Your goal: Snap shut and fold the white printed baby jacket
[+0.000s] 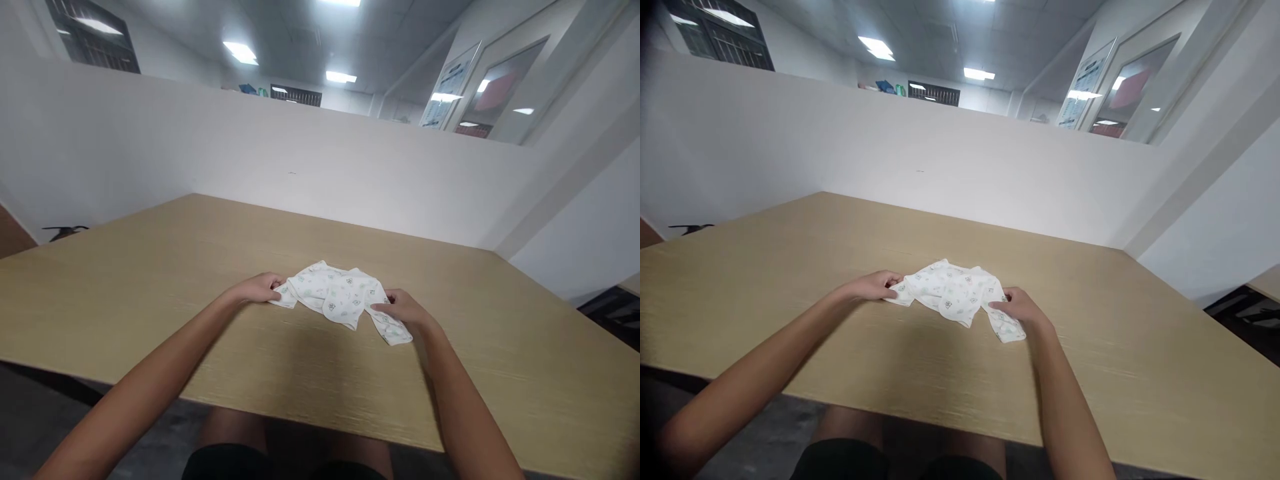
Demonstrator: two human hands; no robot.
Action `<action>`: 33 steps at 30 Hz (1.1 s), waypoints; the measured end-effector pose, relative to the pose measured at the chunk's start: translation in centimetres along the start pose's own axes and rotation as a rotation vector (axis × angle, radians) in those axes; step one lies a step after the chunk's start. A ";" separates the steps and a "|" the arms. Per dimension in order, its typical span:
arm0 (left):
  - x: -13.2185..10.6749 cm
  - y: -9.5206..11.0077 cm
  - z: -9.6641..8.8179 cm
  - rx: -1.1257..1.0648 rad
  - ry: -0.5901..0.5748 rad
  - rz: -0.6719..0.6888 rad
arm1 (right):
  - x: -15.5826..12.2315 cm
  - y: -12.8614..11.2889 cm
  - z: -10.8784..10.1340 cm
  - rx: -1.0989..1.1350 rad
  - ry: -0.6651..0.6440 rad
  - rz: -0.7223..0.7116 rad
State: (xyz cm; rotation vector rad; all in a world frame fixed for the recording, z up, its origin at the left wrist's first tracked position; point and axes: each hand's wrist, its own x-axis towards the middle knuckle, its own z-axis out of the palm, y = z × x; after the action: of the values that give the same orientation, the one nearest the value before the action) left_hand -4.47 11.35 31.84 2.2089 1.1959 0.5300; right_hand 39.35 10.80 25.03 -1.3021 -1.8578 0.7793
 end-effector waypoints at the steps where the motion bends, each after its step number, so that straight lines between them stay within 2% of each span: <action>1: 0.1 -0.2 -0.1 0.025 0.004 0.025 | 0.1 0.1 0.0 0.000 -0.008 -0.011; 3: 0.2 -0.7 -0.9 0.057 0.092 0.038 | 0.2 0.5 -0.1 0.006 -0.005 -0.020; 7: -0.3 -1.9 -3.9 0.017 0.504 -0.053 | 0.3 1.1 -0.3 0.017 0.075 0.015; 9: -0.7 -2.4 -5.0 -0.114 0.610 -0.114 | 0.3 1.3 -0.6 -0.007 0.130 0.023; 12: -1.1 -2.9 -5.7 -0.387 0.540 -0.166 | 0.2 1.6 -1.0 0.013 0.134 0.025; 15: -1.1 -2.9 -5.4 -0.499 0.456 -0.182 | -0.3 2.0 -1.8 0.076 0.040 0.044; 18: -1.0 -2.8 -5.3 -0.543 0.465 -0.222 | -0.6 2.4 -2.7 0.099 -0.073 0.055; 21: -0.9 -3.5 -5.9 -0.602 0.521 -0.216 | -0.6 2.5 -3.3 0.065 -0.117 0.051; 23: -1.1 -4.5 -6.6 -0.465 0.599 -0.214 | -0.5 2.3 -3.3 0.035 -0.111 0.062; 26: -1.2 -6.1 -7.5 0.040 0.791 -0.268 | -0.3 1.9 -3.2 0.017 -0.105 0.092; 28: -0.8 -6.4 -7.3 0.290 0.858 -0.260 | -0.3 1.8 -3.2 0.009 -0.120 0.096; 30: -0.1 -6.0 -6.2 0.377 0.820 -0.196 | -0.3 2.0 -3.2 -0.010 -0.146 0.100; 33: 1.3 -4.5 -2.9 0.458 0.621 -0.117 | -0.4 2.3 -3.2 -0.035 -0.175 0.130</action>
State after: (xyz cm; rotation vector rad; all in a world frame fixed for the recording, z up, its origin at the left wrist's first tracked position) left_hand -8.26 15.28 31.24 2.3998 1.9103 1.0258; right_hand 43.32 11.37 24.87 -1.4275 -1.9450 0.9597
